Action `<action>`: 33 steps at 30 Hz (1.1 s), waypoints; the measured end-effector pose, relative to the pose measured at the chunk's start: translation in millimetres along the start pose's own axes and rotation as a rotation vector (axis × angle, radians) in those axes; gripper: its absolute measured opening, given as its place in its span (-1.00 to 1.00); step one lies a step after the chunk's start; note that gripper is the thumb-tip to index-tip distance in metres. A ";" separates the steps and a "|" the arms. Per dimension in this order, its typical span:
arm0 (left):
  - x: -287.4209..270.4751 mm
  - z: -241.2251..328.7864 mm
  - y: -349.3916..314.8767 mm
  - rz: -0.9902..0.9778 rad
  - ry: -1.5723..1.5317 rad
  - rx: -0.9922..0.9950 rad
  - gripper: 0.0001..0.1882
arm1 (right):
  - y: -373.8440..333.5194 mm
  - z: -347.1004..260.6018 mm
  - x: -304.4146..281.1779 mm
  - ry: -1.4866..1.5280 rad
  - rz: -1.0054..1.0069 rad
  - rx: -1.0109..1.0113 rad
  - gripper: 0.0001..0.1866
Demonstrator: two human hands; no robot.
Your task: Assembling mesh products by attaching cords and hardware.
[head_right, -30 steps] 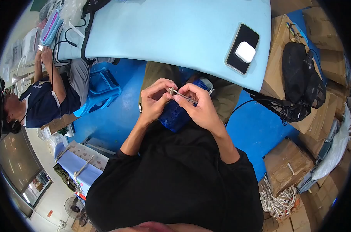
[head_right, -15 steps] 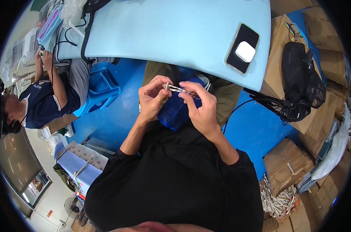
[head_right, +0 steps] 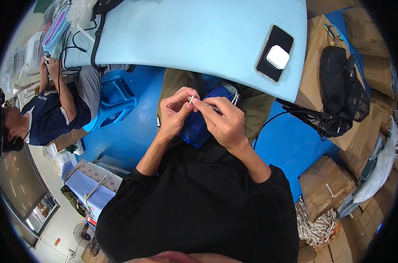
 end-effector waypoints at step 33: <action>7.3 8.4 -3.6 0.089 0.182 0.135 -0.84 | 5.6 1.1 -5.3 0.237 0.070 0.232 -0.87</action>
Point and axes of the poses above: each hand's wrist, its own y-axis towards the middle knuckle, its own x-axis out of the palm, z = x × y, the point moved 6 cm from there along y, towards the middle knuckle, and after that the axes turned 4 degrees about z, right-handed, at the moved point
